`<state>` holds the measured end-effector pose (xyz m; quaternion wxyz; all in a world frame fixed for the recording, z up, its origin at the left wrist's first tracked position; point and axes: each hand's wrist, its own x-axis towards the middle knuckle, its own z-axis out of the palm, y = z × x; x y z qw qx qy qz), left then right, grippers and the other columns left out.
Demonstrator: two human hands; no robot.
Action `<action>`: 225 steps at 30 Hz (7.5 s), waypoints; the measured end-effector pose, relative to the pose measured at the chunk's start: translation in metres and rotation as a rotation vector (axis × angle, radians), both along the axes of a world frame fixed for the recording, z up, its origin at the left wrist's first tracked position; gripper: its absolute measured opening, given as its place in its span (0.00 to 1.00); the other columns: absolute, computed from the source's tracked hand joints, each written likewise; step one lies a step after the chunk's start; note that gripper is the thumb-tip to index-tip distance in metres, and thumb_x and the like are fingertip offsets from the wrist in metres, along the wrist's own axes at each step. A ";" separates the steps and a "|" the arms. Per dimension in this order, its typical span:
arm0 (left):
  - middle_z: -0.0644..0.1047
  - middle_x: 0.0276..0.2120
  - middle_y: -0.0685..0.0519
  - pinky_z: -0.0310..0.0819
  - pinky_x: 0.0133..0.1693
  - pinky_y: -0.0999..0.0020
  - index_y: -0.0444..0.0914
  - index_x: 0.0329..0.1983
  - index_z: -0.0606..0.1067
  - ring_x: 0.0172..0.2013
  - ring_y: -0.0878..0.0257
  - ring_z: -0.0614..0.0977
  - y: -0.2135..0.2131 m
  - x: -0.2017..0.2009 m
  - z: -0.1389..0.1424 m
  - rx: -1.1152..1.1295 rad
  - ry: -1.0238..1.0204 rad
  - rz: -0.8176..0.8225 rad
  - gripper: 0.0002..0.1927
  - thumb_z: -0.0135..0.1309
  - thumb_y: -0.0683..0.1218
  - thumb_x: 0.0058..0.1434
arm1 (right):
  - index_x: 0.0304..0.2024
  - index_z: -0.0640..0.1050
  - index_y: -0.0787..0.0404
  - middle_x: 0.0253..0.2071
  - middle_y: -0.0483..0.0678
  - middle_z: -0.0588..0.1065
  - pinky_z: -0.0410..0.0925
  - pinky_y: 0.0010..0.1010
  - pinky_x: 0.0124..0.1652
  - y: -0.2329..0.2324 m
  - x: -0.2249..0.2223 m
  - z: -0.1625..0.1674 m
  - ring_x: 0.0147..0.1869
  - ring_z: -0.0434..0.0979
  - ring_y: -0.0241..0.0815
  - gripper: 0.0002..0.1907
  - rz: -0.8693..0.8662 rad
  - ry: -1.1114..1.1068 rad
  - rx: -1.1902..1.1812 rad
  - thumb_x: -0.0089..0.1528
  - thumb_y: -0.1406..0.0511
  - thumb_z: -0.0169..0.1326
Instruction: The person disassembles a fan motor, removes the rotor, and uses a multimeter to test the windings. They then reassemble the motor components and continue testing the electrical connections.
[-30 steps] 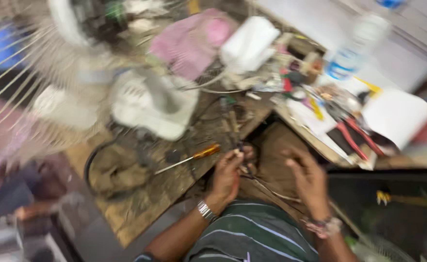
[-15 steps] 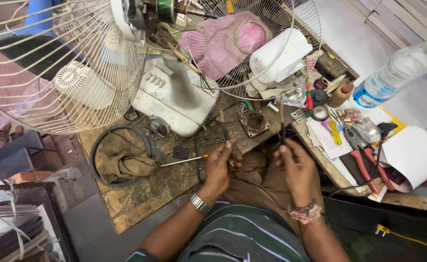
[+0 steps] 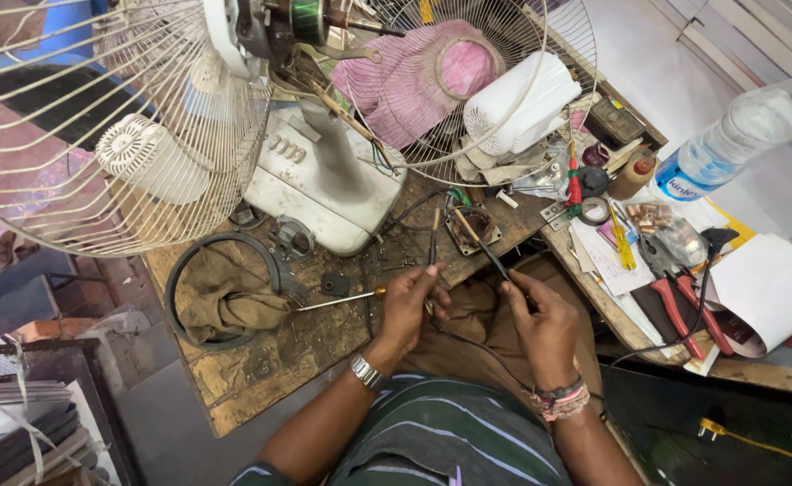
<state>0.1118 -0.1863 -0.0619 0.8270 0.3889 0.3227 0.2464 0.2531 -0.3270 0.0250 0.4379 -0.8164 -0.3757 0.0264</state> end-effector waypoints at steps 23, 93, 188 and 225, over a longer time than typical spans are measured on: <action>0.78 0.22 0.48 0.76 0.23 0.68 0.25 0.57 0.73 0.17 0.64 0.76 0.017 -0.010 0.011 -0.031 0.031 0.083 0.23 0.50 0.50 0.70 | 0.44 0.84 0.60 0.35 0.55 0.81 0.72 0.36 0.35 0.021 0.004 0.004 0.34 0.82 0.51 0.11 0.048 -0.222 -0.060 0.61 0.64 0.65; 0.77 0.23 0.48 0.76 0.23 0.67 0.24 0.56 0.73 0.17 0.63 0.77 0.022 -0.015 0.010 -0.037 0.072 0.086 0.22 0.49 0.49 0.71 | 0.44 0.84 0.61 0.35 0.52 0.81 0.71 0.36 0.34 0.005 0.012 0.038 0.34 0.81 0.49 0.09 0.039 -0.245 -0.041 0.61 0.67 0.64; 0.77 0.23 0.47 0.77 0.23 0.65 0.25 0.52 0.73 0.18 0.63 0.77 0.021 -0.015 -0.004 -0.043 0.067 0.099 0.20 0.50 0.49 0.71 | 0.44 0.85 0.60 0.35 0.52 0.82 0.71 0.34 0.32 0.005 0.020 0.025 0.32 0.81 0.46 0.10 0.019 -0.268 -0.077 0.60 0.66 0.66; 0.77 0.23 0.47 0.77 0.23 0.66 0.25 0.54 0.73 0.17 0.63 0.77 0.023 -0.016 0.005 -0.061 0.100 0.091 0.20 0.49 0.48 0.71 | 0.43 0.84 0.58 0.36 0.50 0.81 0.72 0.35 0.37 0.006 0.024 0.019 0.36 0.81 0.47 0.08 -0.016 -0.378 -0.052 0.62 0.65 0.66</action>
